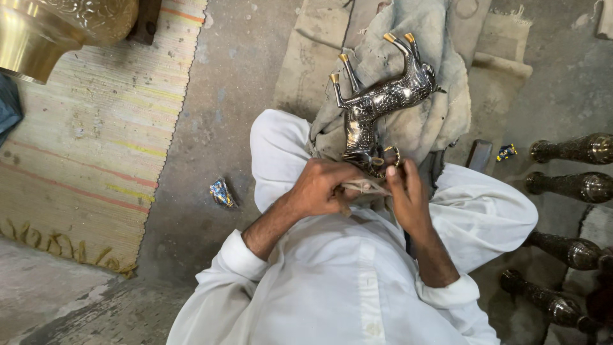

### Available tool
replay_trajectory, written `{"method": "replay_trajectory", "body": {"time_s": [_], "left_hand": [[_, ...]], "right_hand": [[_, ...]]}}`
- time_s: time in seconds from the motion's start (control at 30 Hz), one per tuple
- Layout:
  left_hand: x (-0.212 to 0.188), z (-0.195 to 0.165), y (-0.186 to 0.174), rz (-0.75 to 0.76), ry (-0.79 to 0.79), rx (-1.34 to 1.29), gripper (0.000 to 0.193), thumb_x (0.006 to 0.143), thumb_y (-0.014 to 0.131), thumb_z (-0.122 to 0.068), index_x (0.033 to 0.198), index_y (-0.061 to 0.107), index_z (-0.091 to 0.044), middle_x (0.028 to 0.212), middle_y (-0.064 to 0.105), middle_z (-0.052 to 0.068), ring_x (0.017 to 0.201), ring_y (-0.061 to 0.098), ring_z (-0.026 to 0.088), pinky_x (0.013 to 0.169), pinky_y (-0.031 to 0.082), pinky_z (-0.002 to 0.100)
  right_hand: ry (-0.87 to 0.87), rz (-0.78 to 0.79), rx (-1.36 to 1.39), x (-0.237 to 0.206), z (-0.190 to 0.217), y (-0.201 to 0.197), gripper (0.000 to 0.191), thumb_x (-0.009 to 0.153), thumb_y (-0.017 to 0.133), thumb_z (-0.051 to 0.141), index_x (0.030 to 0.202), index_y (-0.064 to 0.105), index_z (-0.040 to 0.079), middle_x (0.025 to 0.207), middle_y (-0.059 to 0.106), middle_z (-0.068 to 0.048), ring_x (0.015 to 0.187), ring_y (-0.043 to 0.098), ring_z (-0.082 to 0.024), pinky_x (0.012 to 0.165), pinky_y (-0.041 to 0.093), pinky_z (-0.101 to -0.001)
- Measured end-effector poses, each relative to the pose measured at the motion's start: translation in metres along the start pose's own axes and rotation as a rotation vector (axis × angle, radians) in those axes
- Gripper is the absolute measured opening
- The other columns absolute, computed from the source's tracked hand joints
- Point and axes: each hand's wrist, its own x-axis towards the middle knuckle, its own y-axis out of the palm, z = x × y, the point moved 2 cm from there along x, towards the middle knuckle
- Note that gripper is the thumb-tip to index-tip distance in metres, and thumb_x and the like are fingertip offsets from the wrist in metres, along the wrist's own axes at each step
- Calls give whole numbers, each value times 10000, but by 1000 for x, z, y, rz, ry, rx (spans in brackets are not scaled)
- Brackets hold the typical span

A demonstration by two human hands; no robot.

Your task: The person sits on the floor with a brass ram figurine on a cloth on their lap and decorates its surface by hand. They hold a small punch against the metal and strike it with a wooden mallet, repositioning the figurine and the punch repeatedly to work different areas of the body and legs.

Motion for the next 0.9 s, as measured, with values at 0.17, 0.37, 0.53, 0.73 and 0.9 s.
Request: {"method": "replay_trajectory", "body": {"time_s": [0.17, 0.37, 0.53, 0.73, 0.9], "left_hand": [[19, 7, 1, -46, -292, -77, 304, 780, 761, -19, 1078, 763, -80, 887, 776, 70, 651, 717, 151, 576, 556, 303], [54, 31, 5, -117, -452, 83, 233, 807, 790, -90, 1037, 754, -105, 754, 756, 61, 564, 684, 201, 542, 516, 360], [37, 32, -6, -69, -416, 221, 257, 731, 834, -135, 976, 759, -115, 731, 736, 92, 632, 717, 264, 605, 539, 414], [4, 34, -2, -31, -580, 228, 834, 677, 922, -245, 1385, 535, -38, 630, 672, 142, 576, 683, 321, 558, 512, 443], [9, 47, 10, -43, -461, 254, 880, 740, 917, -257, 1472, 490, -18, 795, 707, 201, 692, 715, 363, 611, 534, 474]], "right_hand": [[-74, 34, -100, -6, -12, -24, 243, 1059, 589, 288, 1006, 650, 58, 735, 636, 22, 566, 507, -72, 492, 404, -229], [-239, -228, -126, 41, -10, -37, 102, 1065, 732, 136, 1016, 688, 58, 834, 626, 25, 687, 503, -38, 617, 412, -223], [-149, -143, -281, 51, -13, -43, 171, 930, 709, 62, 1101, 717, 74, 722, 609, 16, 566, 479, -46, 509, 415, -233], [-19, 21, -249, 16, -18, -71, 206, 1046, 651, 145, 1184, 763, 41, 797, 620, 1, 648, 440, -28, 594, 341, -224], [-164, 48, -127, 25, 1, -36, 313, 1023, 616, 220, 1279, 669, 48, 849, 658, 36, 657, 547, 8, 556, 436, -177]]}}
